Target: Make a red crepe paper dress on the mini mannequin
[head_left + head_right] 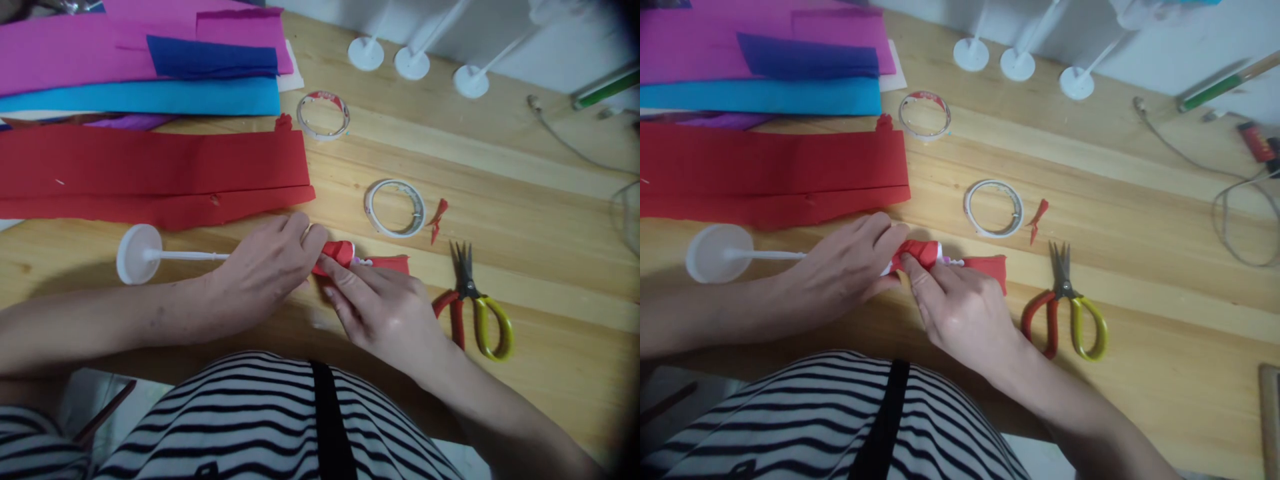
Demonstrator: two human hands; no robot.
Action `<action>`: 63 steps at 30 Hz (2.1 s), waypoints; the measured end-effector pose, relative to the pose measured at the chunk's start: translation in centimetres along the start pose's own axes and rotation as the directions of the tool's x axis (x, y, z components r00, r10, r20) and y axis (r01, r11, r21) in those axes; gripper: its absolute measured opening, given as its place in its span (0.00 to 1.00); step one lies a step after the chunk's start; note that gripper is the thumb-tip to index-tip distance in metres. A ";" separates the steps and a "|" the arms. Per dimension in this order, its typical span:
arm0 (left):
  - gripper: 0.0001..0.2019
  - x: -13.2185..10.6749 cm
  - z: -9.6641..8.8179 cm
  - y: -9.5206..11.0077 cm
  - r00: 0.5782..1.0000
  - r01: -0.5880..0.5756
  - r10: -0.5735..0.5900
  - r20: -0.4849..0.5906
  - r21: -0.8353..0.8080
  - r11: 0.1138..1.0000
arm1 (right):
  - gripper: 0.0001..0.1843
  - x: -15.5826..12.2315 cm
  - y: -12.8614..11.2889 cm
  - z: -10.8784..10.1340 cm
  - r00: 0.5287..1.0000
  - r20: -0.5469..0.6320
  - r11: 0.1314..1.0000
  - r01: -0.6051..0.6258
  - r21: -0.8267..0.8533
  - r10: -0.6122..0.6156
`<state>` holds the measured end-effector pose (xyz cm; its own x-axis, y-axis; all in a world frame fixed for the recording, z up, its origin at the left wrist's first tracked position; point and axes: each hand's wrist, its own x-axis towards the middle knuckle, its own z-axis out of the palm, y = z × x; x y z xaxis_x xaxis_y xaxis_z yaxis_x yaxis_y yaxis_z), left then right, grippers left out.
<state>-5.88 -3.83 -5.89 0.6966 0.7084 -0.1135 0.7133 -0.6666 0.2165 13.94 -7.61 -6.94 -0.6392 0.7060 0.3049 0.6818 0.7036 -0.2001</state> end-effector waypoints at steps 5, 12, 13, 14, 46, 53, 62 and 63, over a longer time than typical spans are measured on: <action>0.09 0.1 -0.6 0.0 0.999 -0.002 0.002 0.037 -0.018 1.000 | 0.18 -0.3 -0.2 0.3 0.999 0.038 1.000 0.004 -0.017 -0.004; 0.14 0.0 -0.6 -0.9 0.998 0.064 -0.063 0.015 -0.108 0.992 | 0.15 -0.4 -0.5 -0.3 0.997 -0.034 0.992 0.076 0.104 -0.073; 0.16 0.0 -0.4 -1.2 0.996 0.080 -0.083 -0.017 -0.137 0.987 | 0.12 -0.3 -0.4 -0.4 0.995 -0.057 0.990 0.083 0.116 -0.077; 0.18 -0.1 -0.2 -1.4 0.994 0.095 -0.103 -0.043 -0.166 0.982 | 0.10 -0.3 -0.4 -0.4 0.994 -0.072 0.989 0.086 0.124 -0.077; 0.30 -1.9 -1.6 1.0 0.967 0.071 -0.113 -0.227 -0.186 0.980 | 0.22 0.4 3.5 -1.7 0.922 0.085 0.597 -0.313 0.739 0.377; 0.30 -2.6 -1.6 2.1 0.952 0.071 -0.100 -0.291 -0.107 0.992 | 0.22 -0.2 1.7 -2.0 0.948 -0.018 0.792 -0.255 0.555 0.318; 0.29 -3.5 -0.7 3.0 0.936 0.062 -0.061 -0.348 -0.008 0.998 | 0.18 -0.3 1.0 -1.2 0.935 -0.134 0.848 -0.229 0.477 0.328; 0.29 -3.6 -0.6 3.1 0.933 0.064 -0.062 -0.353 -0.006 0.998 | 0.17 -0.3 1.0 -1.2 0.936 -0.134 0.852 -0.228 0.472 0.325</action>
<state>-6.23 -8.31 -4.21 0.5786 0.7845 0.2231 0.7558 -0.6185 0.2149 15.21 -7.23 -6.15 -0.3290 0.8789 0.3453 0.5588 0.4760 -0.6791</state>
